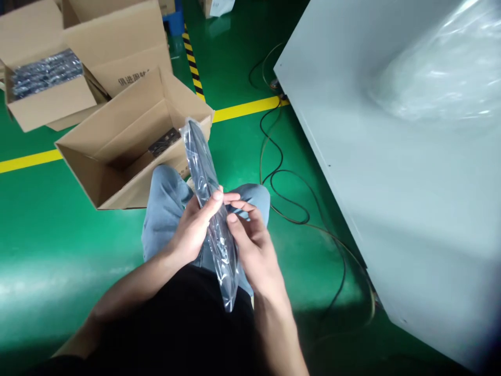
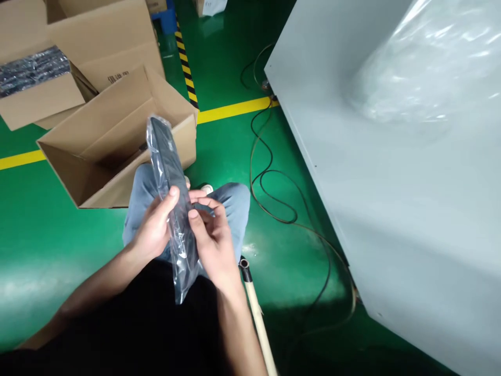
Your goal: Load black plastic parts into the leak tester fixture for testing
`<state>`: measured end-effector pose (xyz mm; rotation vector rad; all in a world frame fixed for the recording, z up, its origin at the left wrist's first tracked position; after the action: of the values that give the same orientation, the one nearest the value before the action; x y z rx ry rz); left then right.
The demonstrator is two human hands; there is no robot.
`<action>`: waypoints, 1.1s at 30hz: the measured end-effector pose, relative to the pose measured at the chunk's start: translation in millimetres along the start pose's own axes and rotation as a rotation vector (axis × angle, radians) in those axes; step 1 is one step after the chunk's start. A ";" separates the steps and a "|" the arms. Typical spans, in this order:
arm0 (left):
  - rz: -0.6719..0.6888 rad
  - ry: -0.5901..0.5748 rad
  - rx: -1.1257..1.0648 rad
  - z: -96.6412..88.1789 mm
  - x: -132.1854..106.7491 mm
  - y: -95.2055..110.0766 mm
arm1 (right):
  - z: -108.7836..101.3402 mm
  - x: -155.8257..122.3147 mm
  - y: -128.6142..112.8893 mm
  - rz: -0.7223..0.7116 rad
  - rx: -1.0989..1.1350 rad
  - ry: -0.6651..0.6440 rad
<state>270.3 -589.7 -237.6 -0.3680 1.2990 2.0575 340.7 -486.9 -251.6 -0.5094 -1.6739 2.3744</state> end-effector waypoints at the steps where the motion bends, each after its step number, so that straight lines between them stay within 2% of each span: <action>1: 0.025 0.025 0.001 -0.1 0.7 3.1 | -2.6 -2.5 -3.0 -0.068 -0.102 0.009; 4: 0.113 0.087 -0.005 0.0 1.6 13.0 | -9.9 -14.1 -17.5 -0.287 -0.399 0.024; 9: 0.225 0.131 0.036 -1.2 -0.1 20.7 | -6.0 -32.2 -42.1 -0.478 -0.612 -0.092; 13: 0.287 0.106 0.084 -5.4 -0.5 16.3 | 0.8 -33.1 -43.2 -0.509 -0.703 -0.095; 22: 0.443 0.050 0.191 -15.3 0.6 8.5 | -7.2 -27.8 -37.7 -0.466 -0.640 -0.115; 26: 0.421 0.060 0.283 -12.6 -3.9 4.1 | 1.2 -26.5 -35.5 -0.570 -0.737 -0.004; 33: 0.473 0.054 0.413 -15.5 -4.4 -8.5 | 4.1 -22.1 -23.7 -0.711 -0.906 -0.042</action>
<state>277.5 -602.6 -248.2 0.0824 1.9398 2.0750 358.6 -490.1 -224.4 0.0557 -2.3691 1.0839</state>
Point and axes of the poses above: each hand's wrist, its own x-axis towards the middle knuckle, its own z-axis out of the palm, y = z × x, the point moved 1 cm from there along x, towards the middle knuckle, and after that the axes turned 8 degrees about -z, right-handed, at the moved point
